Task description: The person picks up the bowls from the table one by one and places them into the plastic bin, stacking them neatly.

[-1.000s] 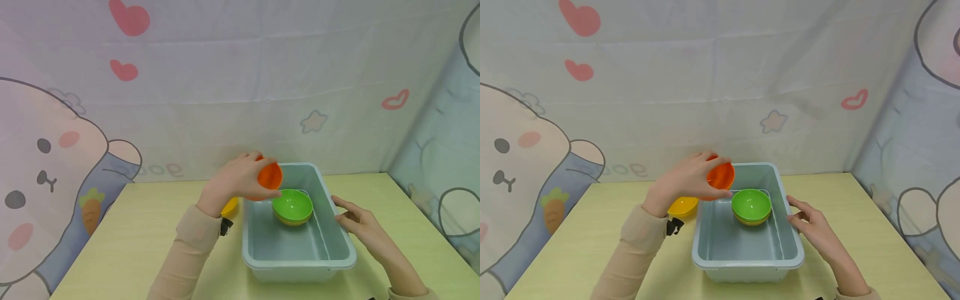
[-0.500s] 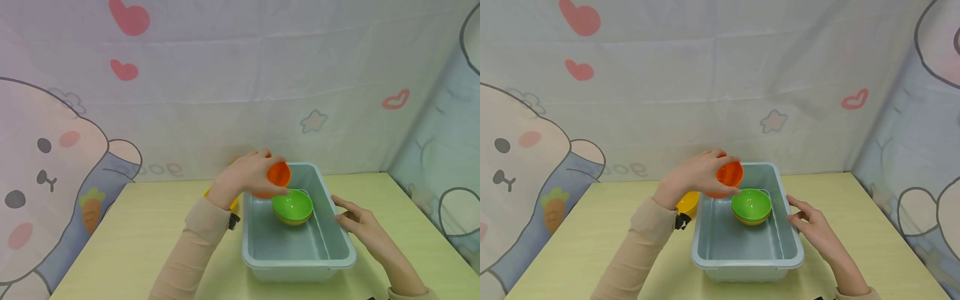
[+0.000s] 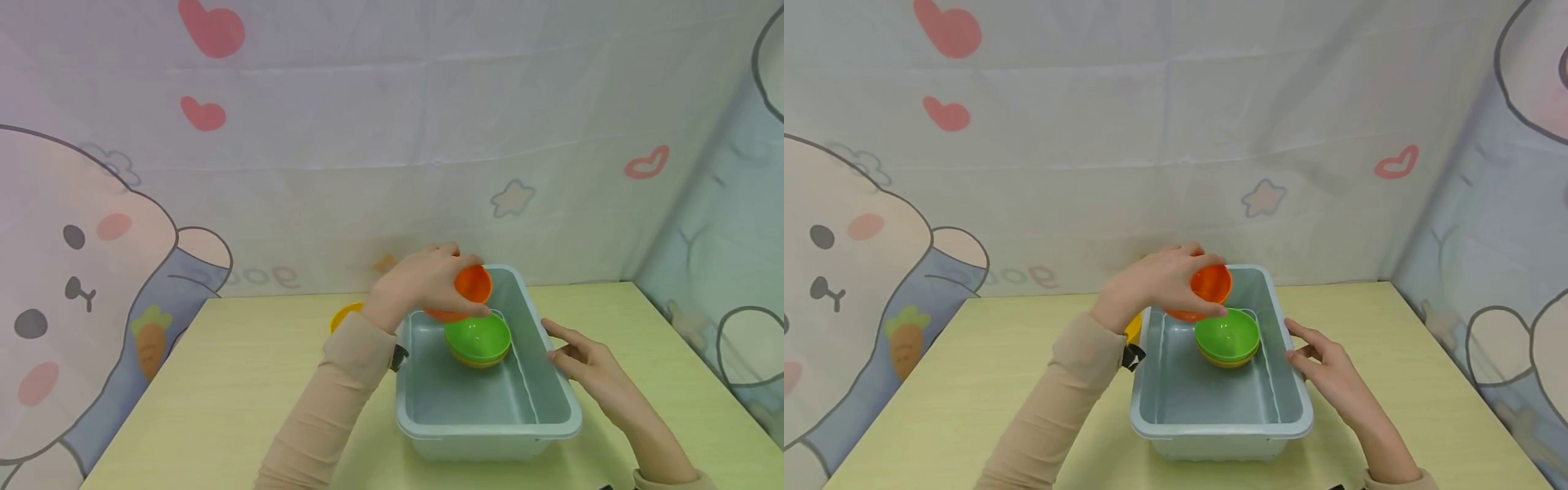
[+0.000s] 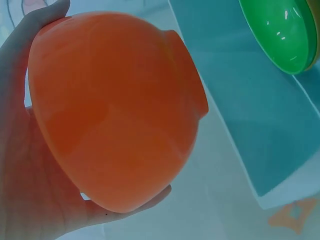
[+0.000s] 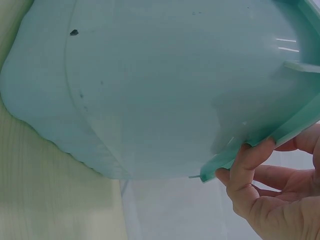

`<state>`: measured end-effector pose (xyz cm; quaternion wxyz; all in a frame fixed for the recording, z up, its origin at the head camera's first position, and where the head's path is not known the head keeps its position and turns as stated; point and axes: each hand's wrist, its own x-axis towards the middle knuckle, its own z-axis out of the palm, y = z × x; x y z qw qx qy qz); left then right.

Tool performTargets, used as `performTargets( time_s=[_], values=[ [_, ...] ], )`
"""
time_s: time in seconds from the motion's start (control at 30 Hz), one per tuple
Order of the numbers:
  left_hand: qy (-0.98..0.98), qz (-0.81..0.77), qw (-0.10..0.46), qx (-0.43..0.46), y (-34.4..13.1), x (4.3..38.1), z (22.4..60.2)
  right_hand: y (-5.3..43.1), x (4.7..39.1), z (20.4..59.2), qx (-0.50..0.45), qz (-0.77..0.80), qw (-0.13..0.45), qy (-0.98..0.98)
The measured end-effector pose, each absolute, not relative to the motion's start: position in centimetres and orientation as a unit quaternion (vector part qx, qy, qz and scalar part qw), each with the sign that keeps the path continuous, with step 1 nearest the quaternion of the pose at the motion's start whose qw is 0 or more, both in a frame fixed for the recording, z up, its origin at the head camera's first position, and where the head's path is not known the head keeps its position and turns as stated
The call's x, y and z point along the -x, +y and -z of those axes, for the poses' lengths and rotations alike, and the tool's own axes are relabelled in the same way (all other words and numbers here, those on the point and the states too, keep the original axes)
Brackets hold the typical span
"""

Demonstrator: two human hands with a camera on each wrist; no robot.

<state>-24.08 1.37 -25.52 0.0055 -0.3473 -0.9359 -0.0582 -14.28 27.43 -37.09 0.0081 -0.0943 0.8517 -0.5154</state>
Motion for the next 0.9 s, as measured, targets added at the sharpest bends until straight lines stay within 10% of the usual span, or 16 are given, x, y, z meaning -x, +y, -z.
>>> performTargets(
  time_s=[0.9],
  values=[
    [-0.936, 0.055, -0.051, 0.343, 5.1, 26.5, 27.8, 27.5, 14.4, 37.2, 0.097, 0.517, 0.010, 0.850]
  ],
)
